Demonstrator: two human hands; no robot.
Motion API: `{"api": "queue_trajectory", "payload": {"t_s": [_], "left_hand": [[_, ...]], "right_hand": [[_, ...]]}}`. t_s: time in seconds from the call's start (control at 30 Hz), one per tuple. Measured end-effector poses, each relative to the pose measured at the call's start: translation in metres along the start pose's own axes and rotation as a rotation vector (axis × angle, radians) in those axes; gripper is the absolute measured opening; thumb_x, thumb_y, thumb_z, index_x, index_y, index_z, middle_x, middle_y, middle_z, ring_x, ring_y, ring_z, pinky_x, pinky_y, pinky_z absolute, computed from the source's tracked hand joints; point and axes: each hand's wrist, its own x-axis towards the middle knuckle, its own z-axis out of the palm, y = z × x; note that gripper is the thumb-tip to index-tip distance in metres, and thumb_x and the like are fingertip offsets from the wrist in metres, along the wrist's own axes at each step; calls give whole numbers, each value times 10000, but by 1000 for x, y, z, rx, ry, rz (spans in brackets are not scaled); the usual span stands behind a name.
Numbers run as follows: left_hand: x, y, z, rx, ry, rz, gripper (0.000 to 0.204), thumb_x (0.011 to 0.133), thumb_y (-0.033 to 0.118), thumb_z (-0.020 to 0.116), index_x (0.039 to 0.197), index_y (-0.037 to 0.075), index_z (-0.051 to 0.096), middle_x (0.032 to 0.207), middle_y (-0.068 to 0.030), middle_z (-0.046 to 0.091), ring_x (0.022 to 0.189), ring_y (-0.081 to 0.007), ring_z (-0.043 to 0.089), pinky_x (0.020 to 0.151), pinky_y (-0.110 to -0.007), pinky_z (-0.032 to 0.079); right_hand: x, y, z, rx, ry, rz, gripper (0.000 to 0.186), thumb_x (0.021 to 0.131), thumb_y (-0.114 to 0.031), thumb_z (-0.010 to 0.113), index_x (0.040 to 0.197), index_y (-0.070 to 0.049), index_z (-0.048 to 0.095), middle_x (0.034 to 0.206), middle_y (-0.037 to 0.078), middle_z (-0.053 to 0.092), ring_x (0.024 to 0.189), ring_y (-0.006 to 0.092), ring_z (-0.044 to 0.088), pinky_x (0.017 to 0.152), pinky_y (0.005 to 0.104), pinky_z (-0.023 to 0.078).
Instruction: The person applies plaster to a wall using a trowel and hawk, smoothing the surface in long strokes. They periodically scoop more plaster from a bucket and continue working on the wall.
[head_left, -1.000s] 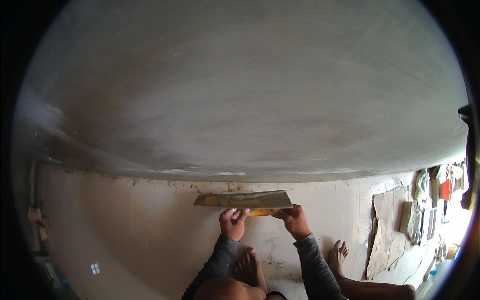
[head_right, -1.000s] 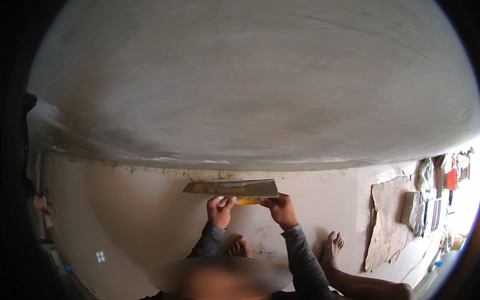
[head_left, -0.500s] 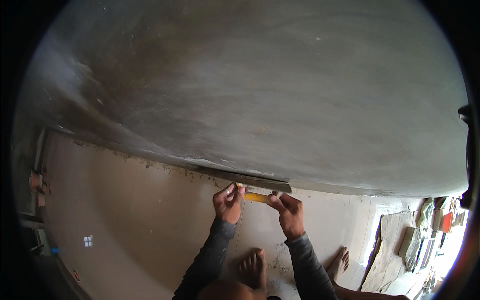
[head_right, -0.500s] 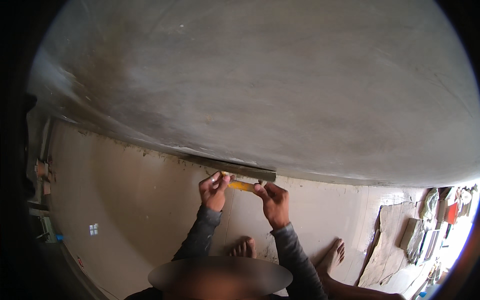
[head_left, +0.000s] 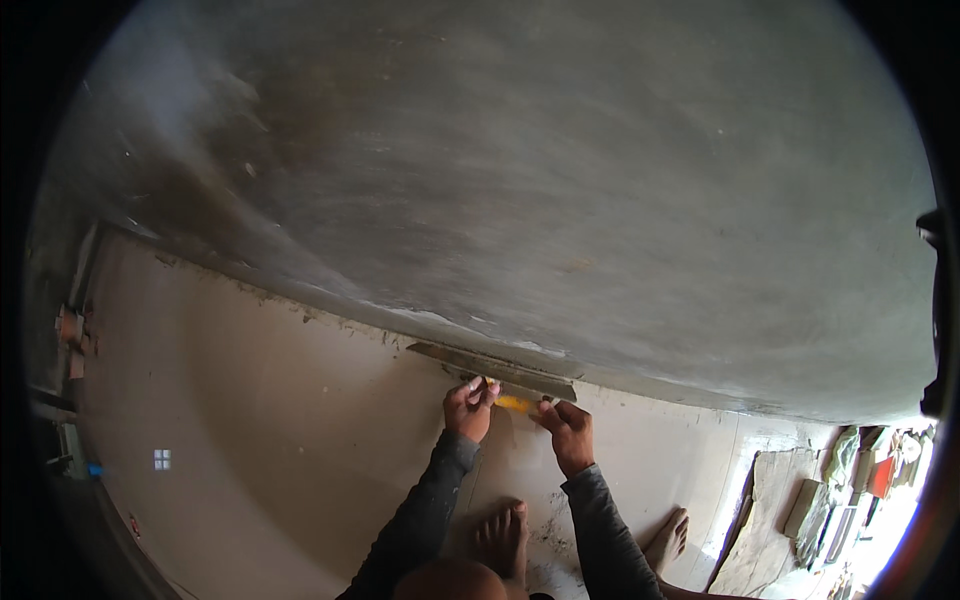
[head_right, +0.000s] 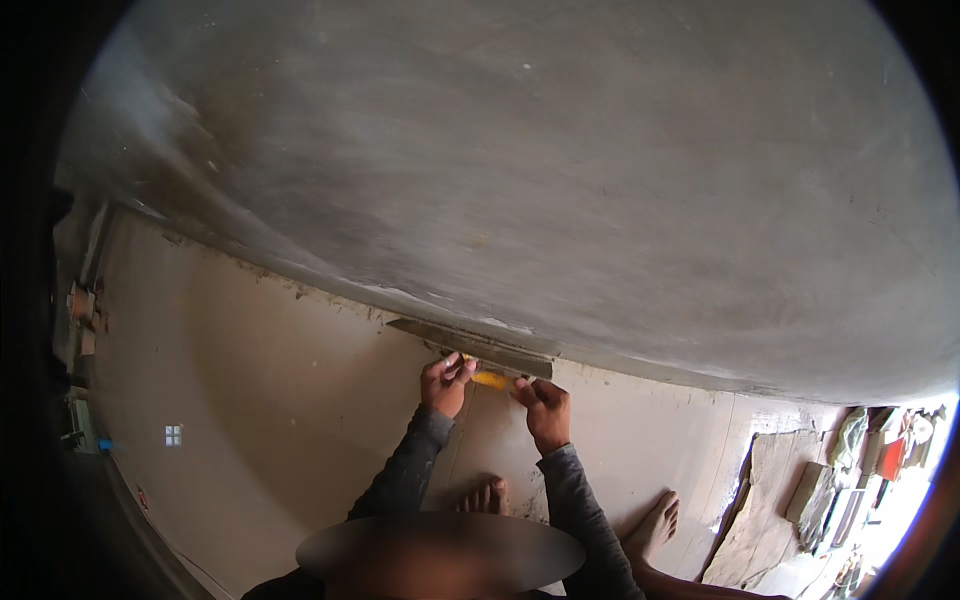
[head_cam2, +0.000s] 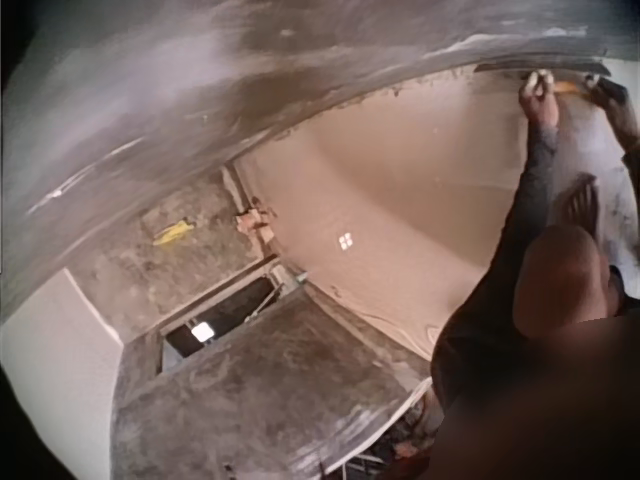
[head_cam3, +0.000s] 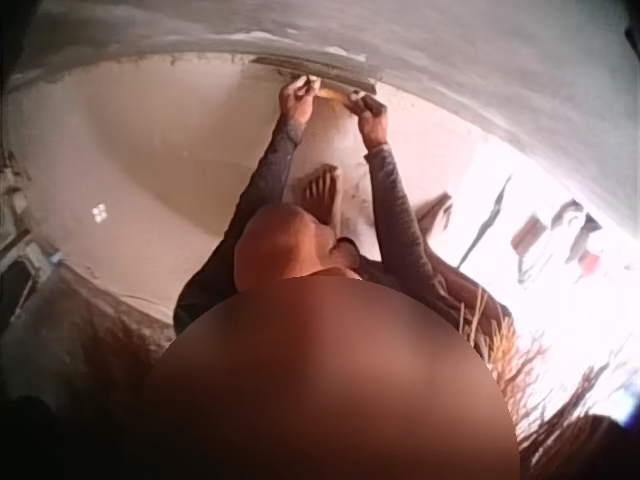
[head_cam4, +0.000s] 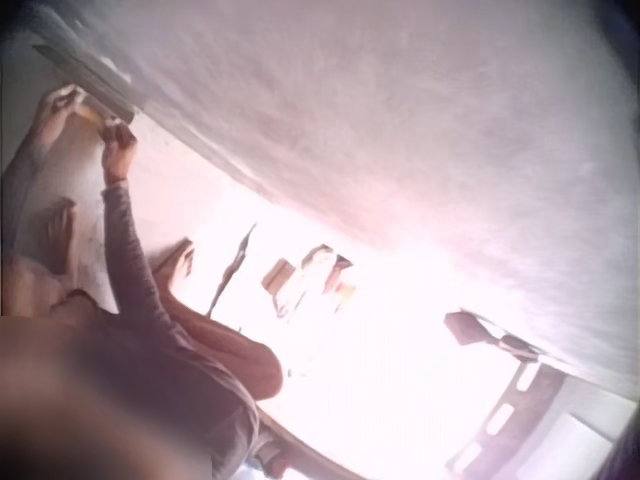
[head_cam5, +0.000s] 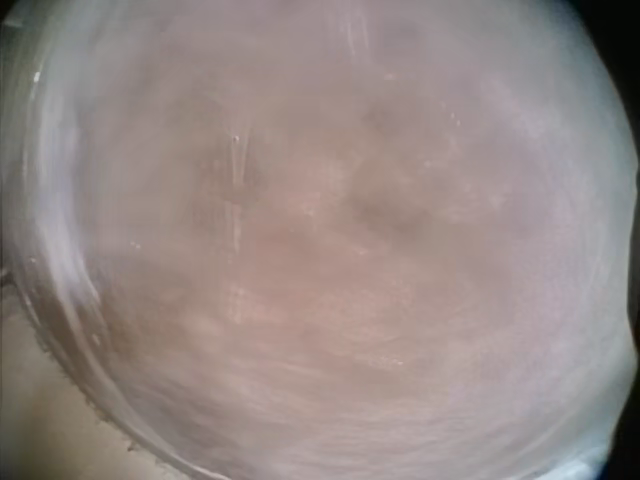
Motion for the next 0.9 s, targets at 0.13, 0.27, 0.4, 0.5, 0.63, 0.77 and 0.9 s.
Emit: {"api": "queue_trajectory", "payload": {"t_s": [0.13, 0.27, 0.4, 0.5, 0.63, 0.77, 0.9], "left_hand": [[18, 25, 2, -116, -52, -116, 111, 975, 55, 709, 967, -53, 680, 944, -20, 717, 865, -66, 622, 813, -234, 507], [5, 83, 8, -168, -52, -22, 84, 972, 26, 700, 971, -56, 679, 980, -43, 718, 934, -111, 661, 852, -272, 528], [-27, 141, 1, -45, -167, 173, 76, 975, 12, 685, 1012, -54, 679, 925, -11, 680, 882, -69, 604, 830, -242, 512], [-47, 150, 9, -214, -97, 175, 100, 958, -5, 705, 1040, -45, 663, 896, 23, 615, 839, -49, 543, 808, -229, 489], [-49, 122, 12, -173, -109, 39, 98, 964, 9, 707, 1033, -38, 657, 973, 7, 648, 920, -67, 587, 841, -232, 487], [-37, 93, 18, -98, -137, 6, 110, 991, 48, 687, 963, -41, 631, 951, -3, 668, 920, -64, 599, 842, -230, 490], [-24, 102, 31, -165, -98, -12, 126, 978, 51, 703, 915, -19, 620, 866, 24, 616, 844, -44, 538, 779, -232, 465]], "right_hand": [[8, -15, 10, 292, -29, -4, 337, 1015, -240, 675, 906, 79, 671, 882, 75, 680, 888, 113, 642, 910, 308, 579], [-10, -59, 13, 238, 25, 6, 336, 1009, -221, 686, 1043, 113, 691, 947, 107, 723, 919, 138, 675, 903, 314, 582], [-52, -102, -5, 144, 21, -37, 245, 993, -139, 682, 1071, 93, 702, 967, 97, 738, 882, 127, 663, 823, 298, 554], [-67, -103, 3, 243, 137, -206, 222, 980, -134, 694, 1010, 85, 714, 890, 71, 744, 841, 131, 661, 801, 311, 549], [-62, -74, -2, 207, 120, -93, 295, 975, -190, 719, 856, 77, 686, 768, 38, 665, 766, 100, 608, 801, 316, 573], [-46, -51, -14, -25, 136, -15, 419, 986, -236, 719, 702, 42, 587, 682, 7, 554, 719, 69, 540, 778, 306, 578], [-34, -61, -15, 63, 145, -76, 444, 991, -258, 719, 699, 30, 550, 711, 15, 556, 744, 70, 541, 772, 306, 560]]}}
